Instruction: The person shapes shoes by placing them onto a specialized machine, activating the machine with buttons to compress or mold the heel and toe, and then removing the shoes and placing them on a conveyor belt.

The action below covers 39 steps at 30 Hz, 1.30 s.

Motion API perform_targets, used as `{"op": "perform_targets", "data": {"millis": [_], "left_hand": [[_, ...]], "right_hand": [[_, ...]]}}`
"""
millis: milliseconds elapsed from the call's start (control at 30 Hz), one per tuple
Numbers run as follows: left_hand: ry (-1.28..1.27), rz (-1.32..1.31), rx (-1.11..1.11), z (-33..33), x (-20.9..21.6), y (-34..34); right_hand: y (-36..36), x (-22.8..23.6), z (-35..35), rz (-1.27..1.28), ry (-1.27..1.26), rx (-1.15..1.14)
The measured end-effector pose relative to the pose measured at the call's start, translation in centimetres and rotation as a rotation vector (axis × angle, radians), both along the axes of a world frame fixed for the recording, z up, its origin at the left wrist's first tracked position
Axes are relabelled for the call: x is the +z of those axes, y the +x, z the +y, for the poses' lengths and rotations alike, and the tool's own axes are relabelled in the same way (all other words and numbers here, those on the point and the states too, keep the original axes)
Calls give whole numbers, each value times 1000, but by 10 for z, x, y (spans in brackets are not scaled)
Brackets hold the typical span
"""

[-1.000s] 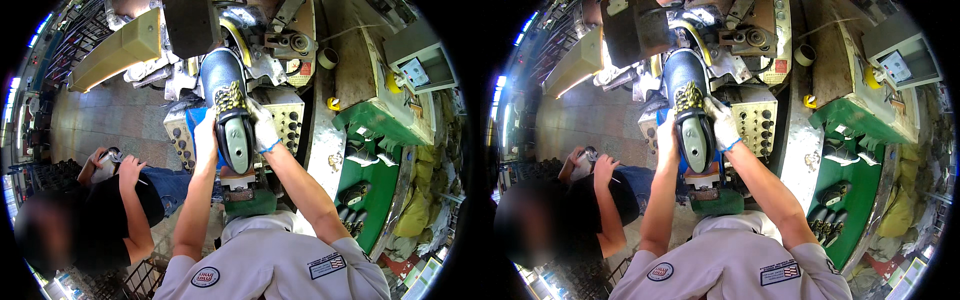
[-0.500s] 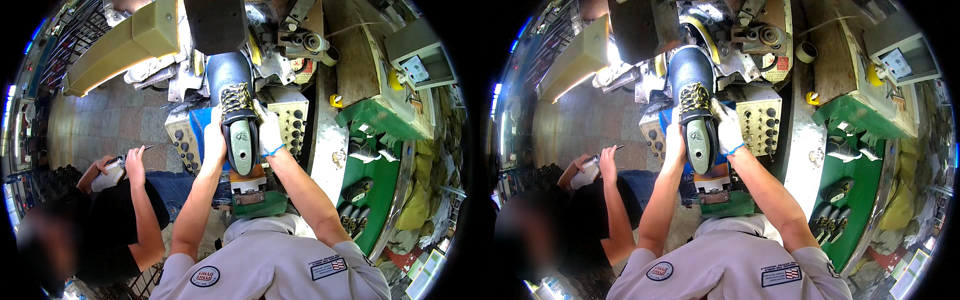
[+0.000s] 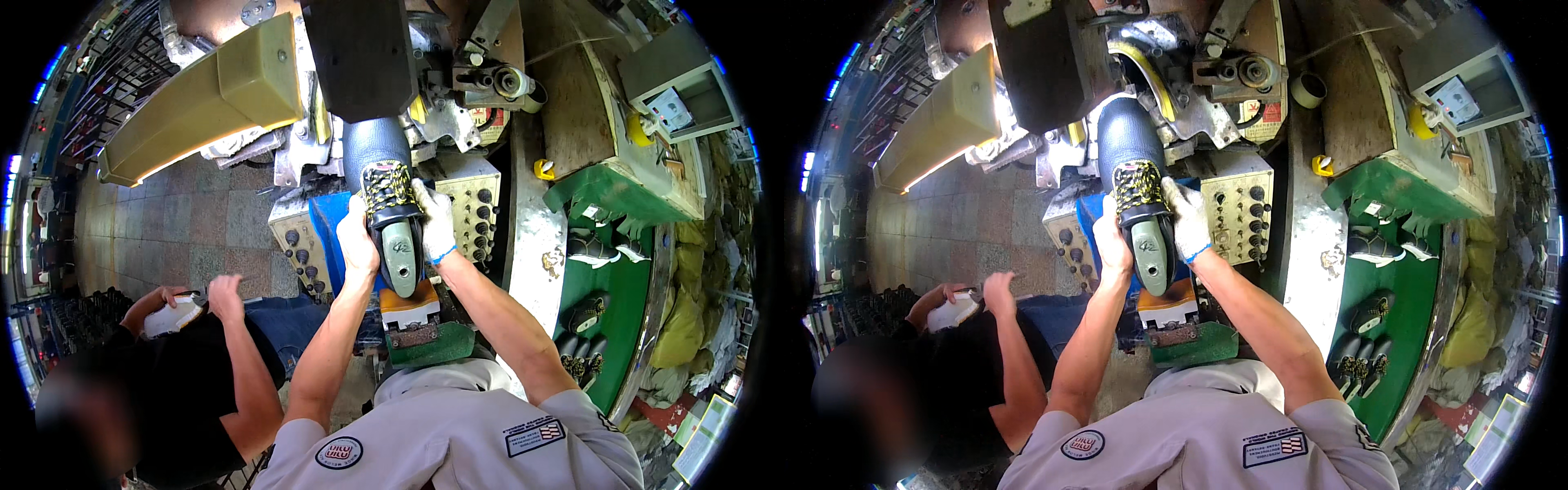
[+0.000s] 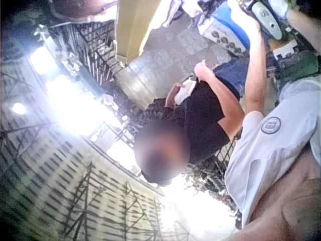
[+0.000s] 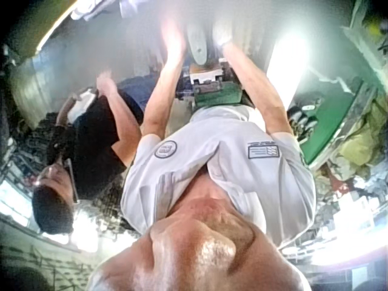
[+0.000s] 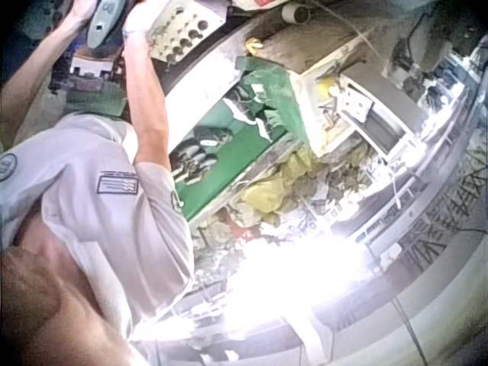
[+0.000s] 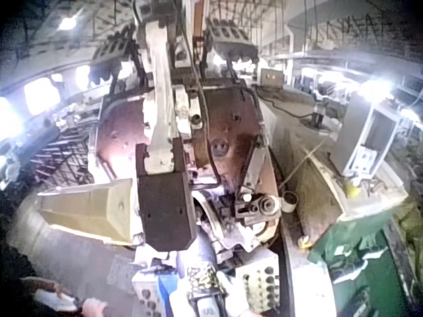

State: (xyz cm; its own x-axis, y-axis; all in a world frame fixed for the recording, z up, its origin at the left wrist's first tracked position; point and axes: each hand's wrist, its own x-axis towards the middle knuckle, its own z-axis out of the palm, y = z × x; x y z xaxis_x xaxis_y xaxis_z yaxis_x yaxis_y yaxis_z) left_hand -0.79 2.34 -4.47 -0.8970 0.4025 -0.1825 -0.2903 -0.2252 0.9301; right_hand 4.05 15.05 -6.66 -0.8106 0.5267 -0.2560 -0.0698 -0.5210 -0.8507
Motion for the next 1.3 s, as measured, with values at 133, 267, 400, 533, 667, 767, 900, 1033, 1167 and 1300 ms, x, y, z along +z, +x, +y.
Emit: {"op": "perform_targets", "data": {"millis": [133, 267, 400, 533, 667, 767, 900, 1033, 1167, 1300], "left_hand": [[49, -52, 37, 1, 3, 6], [-163, 152, 60, 0, 1, 6], [-682, 144, 26, -31, -19, -19], [-374, 30, 265, -29, 24, 31], [-408, 327, 214, -15, 71, 79], [-780, 535, 320, 17, 63, 91], [-939, 583, 299, 38, 61, 90], [-1048, 725, 255, 22, 52, 78], [-901, 588, 331, 31, 57, 92], [-896, 590, 317, 50, 78, 97]], "right_hand": [[2, -2, -1, -3, 35, -22], [4, 1, -1, 16, 39, -18], [7, 10, -8, -9, 76, 47], [115, -7, 60, -65, -102, -26], [269, -86, 146, -401, -205, -364], [390, -148, 206, -623, -240, -570], [494, -209, 291, -793, -323, -728], [495, -243, 370, -850, -314, -855], [441, -280, 438, -772, 99, -975], [432, -306, 466, -752, -213, -941]]}}
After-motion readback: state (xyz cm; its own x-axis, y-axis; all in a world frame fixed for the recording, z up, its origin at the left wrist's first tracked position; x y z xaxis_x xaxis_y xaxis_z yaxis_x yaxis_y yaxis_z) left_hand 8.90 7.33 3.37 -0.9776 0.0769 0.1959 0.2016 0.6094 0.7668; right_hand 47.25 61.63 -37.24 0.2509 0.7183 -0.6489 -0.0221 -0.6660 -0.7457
